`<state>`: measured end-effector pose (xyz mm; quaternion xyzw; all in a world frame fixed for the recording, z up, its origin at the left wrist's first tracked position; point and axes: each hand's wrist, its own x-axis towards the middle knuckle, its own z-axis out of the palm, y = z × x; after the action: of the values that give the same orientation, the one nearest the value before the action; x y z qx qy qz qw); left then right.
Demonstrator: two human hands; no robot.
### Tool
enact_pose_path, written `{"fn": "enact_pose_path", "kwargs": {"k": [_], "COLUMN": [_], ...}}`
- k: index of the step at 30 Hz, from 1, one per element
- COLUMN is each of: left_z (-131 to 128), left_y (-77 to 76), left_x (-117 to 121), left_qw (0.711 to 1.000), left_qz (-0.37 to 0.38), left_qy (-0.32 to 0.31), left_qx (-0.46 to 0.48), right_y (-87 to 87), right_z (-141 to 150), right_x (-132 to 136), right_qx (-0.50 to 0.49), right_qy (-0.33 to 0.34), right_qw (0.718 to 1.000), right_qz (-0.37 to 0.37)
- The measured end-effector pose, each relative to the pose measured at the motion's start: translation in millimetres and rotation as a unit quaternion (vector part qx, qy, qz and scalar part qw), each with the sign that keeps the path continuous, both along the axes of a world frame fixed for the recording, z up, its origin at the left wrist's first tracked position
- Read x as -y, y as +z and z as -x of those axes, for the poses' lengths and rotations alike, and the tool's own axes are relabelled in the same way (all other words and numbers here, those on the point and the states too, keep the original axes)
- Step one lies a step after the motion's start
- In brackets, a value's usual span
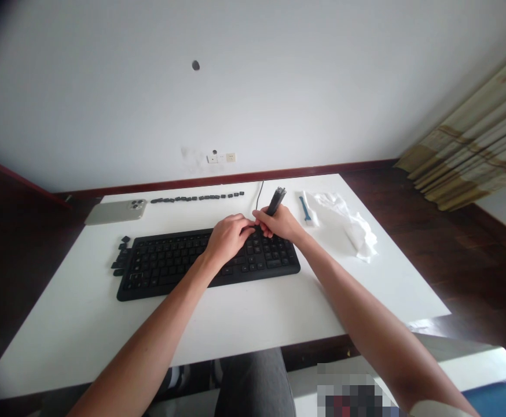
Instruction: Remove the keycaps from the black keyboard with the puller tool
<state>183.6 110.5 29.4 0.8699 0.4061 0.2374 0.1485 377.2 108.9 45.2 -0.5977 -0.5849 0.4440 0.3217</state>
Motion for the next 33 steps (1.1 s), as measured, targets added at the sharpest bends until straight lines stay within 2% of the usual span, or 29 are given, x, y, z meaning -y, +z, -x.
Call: {"fn": "enact_pose_path", "kwargs": {"k": [4, 11, 18, 25, 33], "left_z": [0, -1, 0, -1, -1], "left_y": [-1.4, -2.3, -1.8, -5.8, -5.1], "left_x": [-1, -1, -2, -3, -3], "left_qw": [1.0, 1.0, 1.0, 0.999, 0.999], "left_qz": [0.013, 0.02, 0.024, 0.034, 0.028], "left_qy": [0.011, 0.006, 0.012, 0.02, 0.025], "left_qx": [0.014, 0.013, 0.014, 0.03, 0.032], "right_y": [0.7, 3.9, -5.9, -11.0, -8.8], "right_z": [3, 13, 16, 19, 18], "right_x": [2, 13, 15, 16, 18], "right_qx": [0.01, 0.077, 0.034, 0.066, 0.064], "right_qy": [-0.018, -0.017, -0.042, -0.051, -0.047], "right_qw": [1.0, 0.995, 0.992, 0.978, 0.98], "right_qz": [0.001, -0.063, -0.111, -0.192, -0.184]}}
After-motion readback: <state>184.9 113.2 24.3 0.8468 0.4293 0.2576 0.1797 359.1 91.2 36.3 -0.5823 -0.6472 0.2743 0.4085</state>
